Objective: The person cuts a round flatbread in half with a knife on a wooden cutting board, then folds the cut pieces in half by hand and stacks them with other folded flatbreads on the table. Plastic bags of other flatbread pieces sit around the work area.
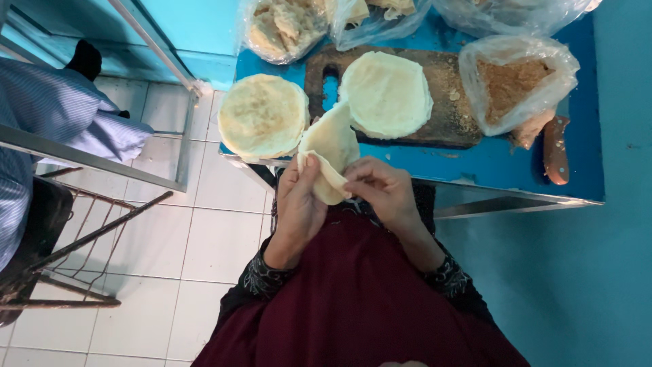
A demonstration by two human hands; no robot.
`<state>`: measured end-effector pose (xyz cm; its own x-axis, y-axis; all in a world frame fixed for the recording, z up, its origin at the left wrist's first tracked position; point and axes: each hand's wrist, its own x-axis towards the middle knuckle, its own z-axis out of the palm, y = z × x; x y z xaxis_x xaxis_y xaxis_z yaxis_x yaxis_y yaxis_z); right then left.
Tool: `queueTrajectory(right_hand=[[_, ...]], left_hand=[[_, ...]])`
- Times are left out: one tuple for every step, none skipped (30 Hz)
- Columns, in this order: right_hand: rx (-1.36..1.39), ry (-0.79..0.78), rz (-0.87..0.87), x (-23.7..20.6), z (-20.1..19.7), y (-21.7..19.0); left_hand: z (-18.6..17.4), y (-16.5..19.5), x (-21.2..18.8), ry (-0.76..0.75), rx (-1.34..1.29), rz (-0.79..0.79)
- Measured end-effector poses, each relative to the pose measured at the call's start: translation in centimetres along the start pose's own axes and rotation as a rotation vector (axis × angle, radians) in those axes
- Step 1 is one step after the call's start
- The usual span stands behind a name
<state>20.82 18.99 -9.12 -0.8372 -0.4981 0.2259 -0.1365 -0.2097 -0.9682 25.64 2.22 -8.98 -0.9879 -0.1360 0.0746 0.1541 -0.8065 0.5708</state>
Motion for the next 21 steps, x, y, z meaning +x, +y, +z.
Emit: queueTrajectory(right_hand=[[0.072,0.035,0.087,0.0,0.0,0.2],[0.145,0.071,0.173,0.1,0.1,0.3],[0.133,0.071,0.160,0.0,0.2,0.3],[0.120,0.070,0.147,0.0,0.2,0.3],[0.106,0.069,0.134,-0.1,0.3,0.3],[0.105,0.035,0.104,-0.2,0.4,0.2],[0.103,0.000,0.075,-0.3,0.5,0.2],[0.101,-0.036,0.045,-0.4,0.6,0.2],[0.091,-0.015,0.068,-0.4,0.6,0.2],[0.081,0.006,0.091,-0.4,0.7,0.2],[0.071,0.028,0.115,-0.4,0.7,0.2],[0.207,0.062,0.140,-0.4,0.7,0.2],[0.342,0.096,0.162,-0.3,0.6,0.2],[0.476,0.130,0.184,-0.3,0.5,0.2],[0.536,0.145,0.171,-0.2,0.4,0.1],[0.596,0.161,0.159,-0.2,0.2,-0.1],[0.654,0.174,0.146,-0.2,0.1,-0.3],[0.627,0.152,0.133,-0.2,0.0,-0.4],[0.602,0.133,0.120,-0.3,0.0,-0.6],[0.577,0.118,0.108,-0.4,0.1,-0.6],[0.485,0.088,0.033,-0.4,0.1,-0.6]], left_hand=[[0.0,0.0,-0.1,-0.020,0.025,0.015],[0.1,0.1,-0.3,-0.041,0.051,0.029],[0.2,0.1,-0.5,-0.095,0.200,0.099],[0.5,0.0,-0.8,-0.149,0.349,0.170],[0.7,0.0,-1.0,-0.201,0.498,0.242],[1.0,0.0,-1.1,-0.223,0.545,0.266],[1.3,0.0,-1.4,-0.244,0.592,0.290],[1.5,0.0,-1.5,-0.266,0.639,0.315],[1.6,0.1,-1.5,-0.244,0.641,0.285],[1.6,0.2,-1.4,-0.222,0.643,0.254],[1.6,0.3,-1.3,-0.202,0.645,0.222],[1.4,0.4,-1.2,-0.179,0.560,0.195],[1.2,0.4,-1.1,-0.159,0.476,0.169],[1.0,0.4,-0.9,-0.138,0.392,0.143],[0.8,0.3,-0.8,-0.106,0.294,0.122],[0.6,0.2,-0.7,-0.073,0.195,0.100],[0.4,0.1,-0.6,-0.039,0.095,0.080],[0.2,0.0,-0.5,-0.027,0.187,0.102],[0.2,-0.2,-0.7,-0.014,0.280,0.119],[0.1,-0.3,-0.9,-0.002,0.372,0.134],[0.2,-0.5,-1.3,-0.062,0.574,0.199]])
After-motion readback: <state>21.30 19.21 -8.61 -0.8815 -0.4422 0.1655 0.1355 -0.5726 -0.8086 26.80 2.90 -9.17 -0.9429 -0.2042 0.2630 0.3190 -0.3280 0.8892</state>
